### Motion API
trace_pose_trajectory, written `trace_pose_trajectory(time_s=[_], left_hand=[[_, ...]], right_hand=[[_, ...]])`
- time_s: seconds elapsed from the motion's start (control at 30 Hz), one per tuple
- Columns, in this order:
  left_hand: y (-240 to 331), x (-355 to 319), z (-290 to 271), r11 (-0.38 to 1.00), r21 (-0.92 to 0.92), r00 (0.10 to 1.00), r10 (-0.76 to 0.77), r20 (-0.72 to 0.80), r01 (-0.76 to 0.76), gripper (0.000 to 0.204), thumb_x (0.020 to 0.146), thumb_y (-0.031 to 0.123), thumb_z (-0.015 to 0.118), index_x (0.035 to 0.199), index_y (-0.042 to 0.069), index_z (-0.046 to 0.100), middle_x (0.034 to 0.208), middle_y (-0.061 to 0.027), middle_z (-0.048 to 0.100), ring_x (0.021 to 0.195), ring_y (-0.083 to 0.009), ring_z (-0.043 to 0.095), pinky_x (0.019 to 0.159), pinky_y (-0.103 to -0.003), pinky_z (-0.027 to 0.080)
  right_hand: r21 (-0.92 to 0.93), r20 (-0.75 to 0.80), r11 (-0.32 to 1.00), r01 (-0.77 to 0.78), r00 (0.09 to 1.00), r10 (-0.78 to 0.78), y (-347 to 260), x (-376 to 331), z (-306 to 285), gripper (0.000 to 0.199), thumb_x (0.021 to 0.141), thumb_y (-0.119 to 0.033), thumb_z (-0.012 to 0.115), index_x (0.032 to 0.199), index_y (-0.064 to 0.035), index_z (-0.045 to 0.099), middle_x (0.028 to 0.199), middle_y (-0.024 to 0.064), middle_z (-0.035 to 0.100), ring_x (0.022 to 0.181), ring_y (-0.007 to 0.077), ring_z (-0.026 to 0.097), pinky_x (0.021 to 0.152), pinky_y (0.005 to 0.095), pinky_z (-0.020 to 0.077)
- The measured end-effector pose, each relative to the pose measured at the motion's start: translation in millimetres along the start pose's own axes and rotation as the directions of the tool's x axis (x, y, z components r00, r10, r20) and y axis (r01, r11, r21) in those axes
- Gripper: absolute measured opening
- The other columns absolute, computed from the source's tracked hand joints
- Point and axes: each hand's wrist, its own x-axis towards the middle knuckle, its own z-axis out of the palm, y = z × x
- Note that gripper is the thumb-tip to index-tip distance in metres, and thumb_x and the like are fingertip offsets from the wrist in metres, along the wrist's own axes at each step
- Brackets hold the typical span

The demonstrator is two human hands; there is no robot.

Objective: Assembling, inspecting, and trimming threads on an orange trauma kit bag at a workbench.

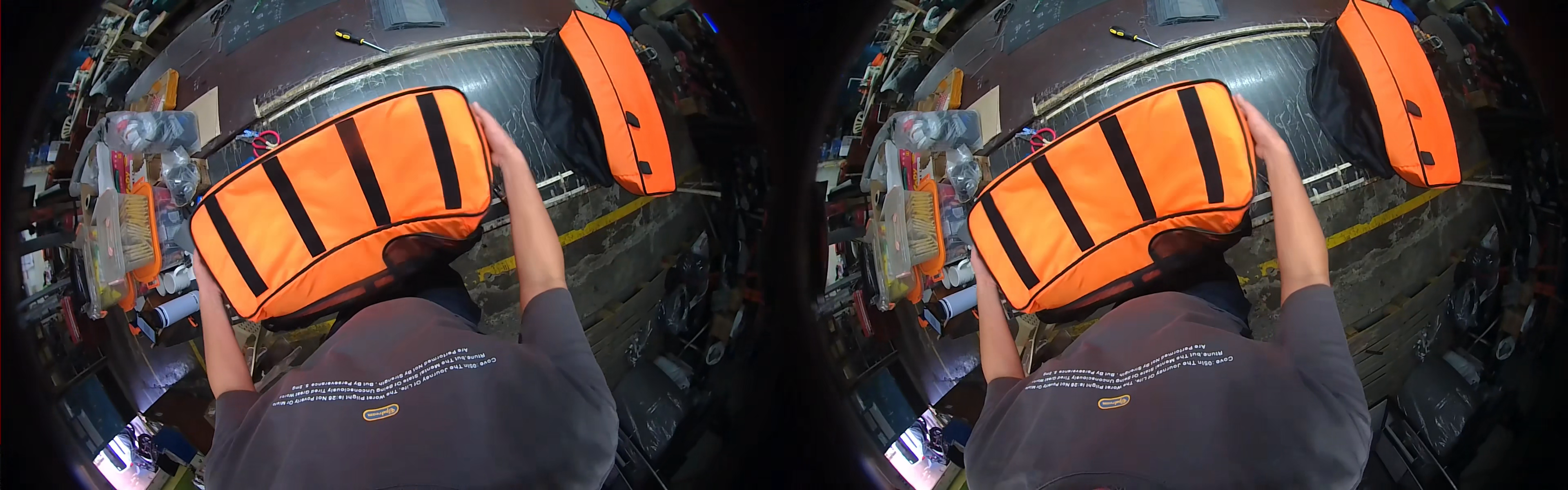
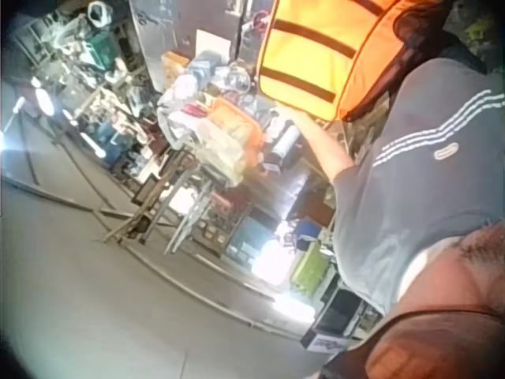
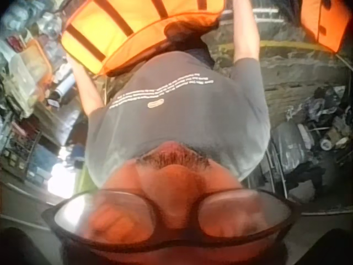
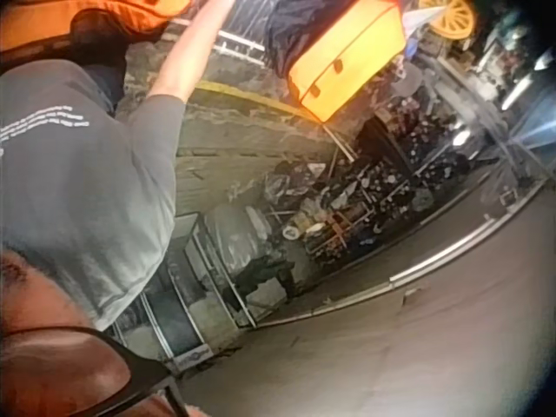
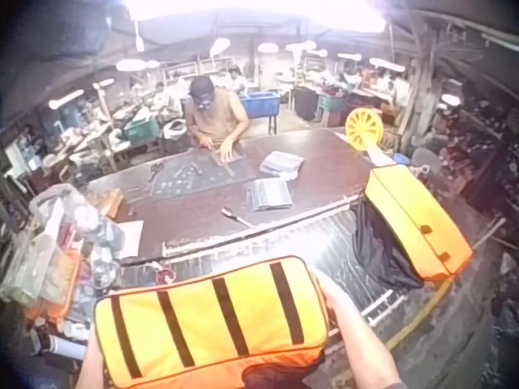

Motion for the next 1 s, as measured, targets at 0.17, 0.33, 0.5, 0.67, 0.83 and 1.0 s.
trace_pose_trajectory(time_s=[0.17,0.33,0.5,0.67,0.83,1.0], left_hand=[[30,-46,-86,0.987,-0.144,0.980,0.090,0.180,-0.064,0.071,0.102,0.057,0.048,0.153,0.007,0.047,0.153,-0.0148,0.053,0.136,-0.0370,0.054,0.113,-0.054,0.046],[102,-84,-98,0.846,0.411,0.838,0.073,0.540,-0.339,0.101,0.081,0.062,0.076,0.150,-0.004,0.044,0.151,-0.0152,0.052,0.140,-0.0278,0.050,0.122,-0.042,0.034],[148,-164,109,0.467,0.772,0.591,-0.500,0.633,-0.432,0.079,0.081,0.050,0.082,0.134,-0.003,0.057,0.120,-0.0006,0.062,0.101,-0.0058,0.056,0.087,-0.022,0.042],[77,-185,291,0.199,0.592,0.463,-0.453,0.762,-0.781,0.102,0.086,0.059,0.075,0.153,-0.007,0.037,0.151,-0.0220,0.048,0.141,-0.0284,0.046,0.118,-0.038,0.035],[35,-156,398,0.127,0.502,0.446,-0.314,0.838,-0.855,0.122,0.073,0.082,0.069,0.145,-0.014,0.047,0.141,-0.0328,0.056,0.133,-0.0400,0.055,0.114,-0.043,0.042],[23,-123,427,0.051,0.592,0.523,-0.412,0.746,-0.804,0.128,0.059,0.084,0.078,0.140,-0.012,0.053,0.134,-0.0310,0.061,0.128,-0.0379,0.059,0.109,-0.042,0.045]], right_hand=[[0.095,-0.015,0.974,0.205,0.979,-0.205,-36,-90,35,0.056,0.106,-0.050,0.051,0.137,-0.0042,0.061,0.132,0.0098,0.069,0.118,0.0204,0.067,0.103,0.0382,0.0539],[-0.112,0.486,0.965,0.236,0.860,-0.154,-74,-170,38,0.097,0.076,-0.043,0.089,0.148,0.0067,0.046,0.142,0.0136,0.061,0.130,0.0217,0.060,0.114,0.0374,0.0449],[-0.399,0.445,0.874,0.278,0.892,-0.080,-81,-202,93,0.096,0.065,-0.044,0.097,0.139,0.0005,0.054,0.129,0.0054,0.067,0.119,0.0147,0.064,0.107,0.0304,0.0475],[-0.448,0.390,0.826,0.343,0.906,-0.164,-82,-202,139,0.070,0.080,-0.028,0.089,0.136,0.0012,0.057,0.124,0.0052,0.068,0.112,0.0129,0.066,0.101,0.0289,0.0512],[-0.662,0.157,0.700,0.267,0.963,-0.220,-76,-191,183,0.057,0.086,-0.025,0.085,0.130,0.0034,0.061,0.117,0.0097,0.070,0.103,0.0144,0.068,0.093,0.0284,0.0548],[-0.596,0.246,0.773,0.217,0.966,-0.081,-75,-175,160,0.069,0.086,-0.033,0.085,0.136,0.0030,0.057,0.127,0.0106,0.066,0.118,0.0166,0.061,0.106,0.0319,0.0464]])
